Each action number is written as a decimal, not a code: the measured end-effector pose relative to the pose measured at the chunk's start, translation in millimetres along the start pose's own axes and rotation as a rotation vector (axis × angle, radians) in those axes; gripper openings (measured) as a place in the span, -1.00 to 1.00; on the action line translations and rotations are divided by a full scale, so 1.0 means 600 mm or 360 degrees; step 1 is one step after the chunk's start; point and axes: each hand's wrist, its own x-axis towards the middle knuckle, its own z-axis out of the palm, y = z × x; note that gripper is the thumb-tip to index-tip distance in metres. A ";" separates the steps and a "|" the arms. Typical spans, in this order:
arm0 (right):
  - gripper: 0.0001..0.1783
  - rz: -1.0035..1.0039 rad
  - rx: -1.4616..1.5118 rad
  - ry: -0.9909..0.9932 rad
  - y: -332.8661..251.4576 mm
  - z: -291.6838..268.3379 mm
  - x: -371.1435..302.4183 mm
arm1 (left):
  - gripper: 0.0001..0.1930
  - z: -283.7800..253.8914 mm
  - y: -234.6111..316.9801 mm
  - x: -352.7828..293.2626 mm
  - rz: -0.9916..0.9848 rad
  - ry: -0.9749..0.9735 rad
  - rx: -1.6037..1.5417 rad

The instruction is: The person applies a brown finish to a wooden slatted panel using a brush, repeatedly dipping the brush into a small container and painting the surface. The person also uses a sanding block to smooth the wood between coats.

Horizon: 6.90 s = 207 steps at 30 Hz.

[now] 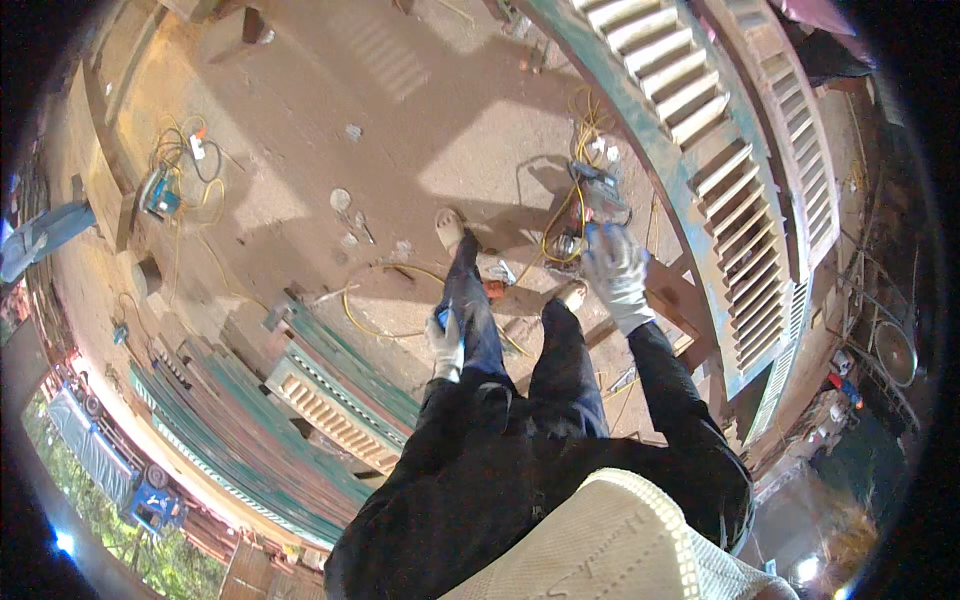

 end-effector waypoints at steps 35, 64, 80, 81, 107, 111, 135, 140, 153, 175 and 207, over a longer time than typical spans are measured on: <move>-0.58 0.0336 0.0229 -0.1083 0.011 0.451 0.019 | -0.24 0.097 0.186 0.275 0.0239 -0.0642 0.2141; -0.75 0.1587 0.2054 -0.0657 0.170 0.451 0.029 | -0.68 0.107 0.348 0.332 0.0702 -0.0586 0.0759; -0.58 -0.0154 0.2159 -0.1915 -0.304 -0.319 0.588 | -0.48 -0.182 0.759 0.315 0.0580 -0.0093 0.0159; -0.59 -0.0628 0.1472 -0.1890 -0.282 -0.377 0.673 | -0.43 -0.225 0.800 0.316 0.0378 -0.0188 0.0698; -0.51 0.0993 0.1641 -0.0293 -0.320 -0.094 1.164 | -0.41 -0.169 1.418 0.717 0.1213 -0.0814 0.0841; -0.20 0.0607 0.0641 -0.0576 -0.266 -0.165 1.256 | -0.42 -0.167 1.582 0.764 0.1768 -0.0682 0.1162; -0.11 0.1033 0.0775 -0.0898 -0.349 -0.145 1.734 | -0.71 -0.380 2.264 1.183 0.2646 -0.0392 0.0637; -0.15 0.0993 0.0831 -0.0779 -0.367 -0.119 1.799 | -0.75 -0.250 2.223 1.214 0.2568 -0.0708 0.0642; -0.37 0.1122 0.0759 -0.1072 -0.246 -0.075 1.458 | -0.78 0.119 1.546 1.052 0.1380 -0.1314 0.0749; -0.31 0.0885 0.1043 -0.0806 -0.368 -0.062 1.823 | -0.77 -0.005 1.737 1.348 0.1070 -0.0929 0.0774; -0.07 0.0951 0.1144 -0.0705 -0.389 -0.039 1.900 | -0.60 0.025 1.759 1.392 0.0660 -0.0396 0.0356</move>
